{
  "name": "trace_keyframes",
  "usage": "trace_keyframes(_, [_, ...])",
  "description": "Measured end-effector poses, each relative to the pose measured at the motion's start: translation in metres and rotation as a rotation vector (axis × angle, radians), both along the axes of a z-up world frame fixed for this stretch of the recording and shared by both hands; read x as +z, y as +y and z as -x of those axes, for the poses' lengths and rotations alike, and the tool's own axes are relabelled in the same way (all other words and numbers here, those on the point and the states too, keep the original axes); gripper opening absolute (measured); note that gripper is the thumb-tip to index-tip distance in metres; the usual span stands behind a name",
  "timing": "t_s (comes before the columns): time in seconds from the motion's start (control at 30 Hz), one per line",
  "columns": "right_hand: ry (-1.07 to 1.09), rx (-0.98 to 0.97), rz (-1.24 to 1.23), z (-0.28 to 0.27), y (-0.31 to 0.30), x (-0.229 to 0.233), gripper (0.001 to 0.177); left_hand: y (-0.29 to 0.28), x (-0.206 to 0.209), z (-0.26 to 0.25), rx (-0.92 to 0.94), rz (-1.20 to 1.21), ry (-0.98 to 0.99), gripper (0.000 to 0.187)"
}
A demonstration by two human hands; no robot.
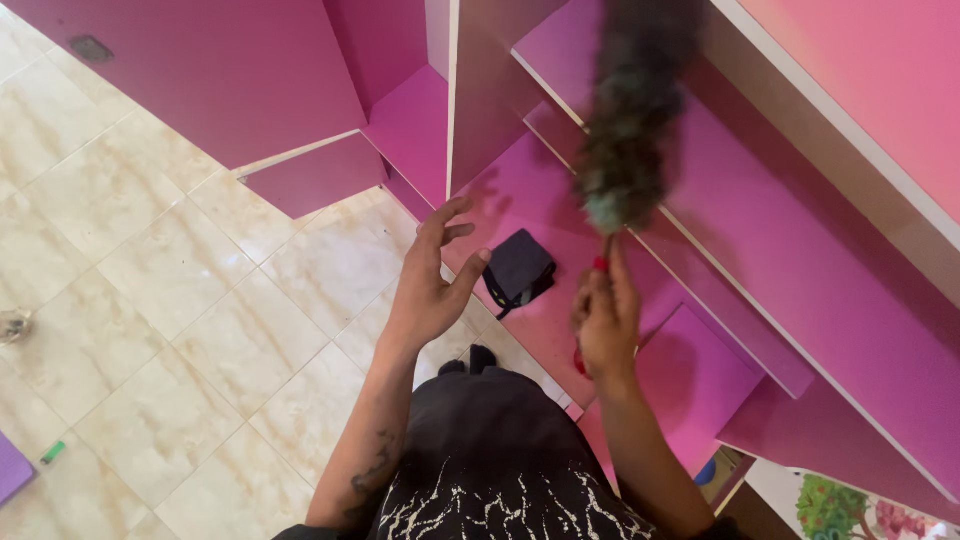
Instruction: The person uses a feather duster to clean the interior shelves of a pink cabinet. They systematically wipe the top, middle, and bottom shelves, as well as the side panels, moving the duster back and forth to remove dust.
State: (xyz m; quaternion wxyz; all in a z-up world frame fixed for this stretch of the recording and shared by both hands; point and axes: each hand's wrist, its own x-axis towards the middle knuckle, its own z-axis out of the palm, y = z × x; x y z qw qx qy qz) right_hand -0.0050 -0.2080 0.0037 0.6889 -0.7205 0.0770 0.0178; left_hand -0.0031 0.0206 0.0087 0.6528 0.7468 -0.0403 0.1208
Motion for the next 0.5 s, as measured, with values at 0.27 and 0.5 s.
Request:
trace_keyframes(0.27, [-0.194,0.059,-0.128,-0.066,0.026,0.033,0.059,0.007,0.013,-0.006,0.024,0.051,0.071,0.062])
trace_keyframes(0.5, [-0.166,0.171,-0.052,-0.033,0.065,0.01,0.058,0.032,0.0,-0.013,0.004,0.049,-0.003,0.061])
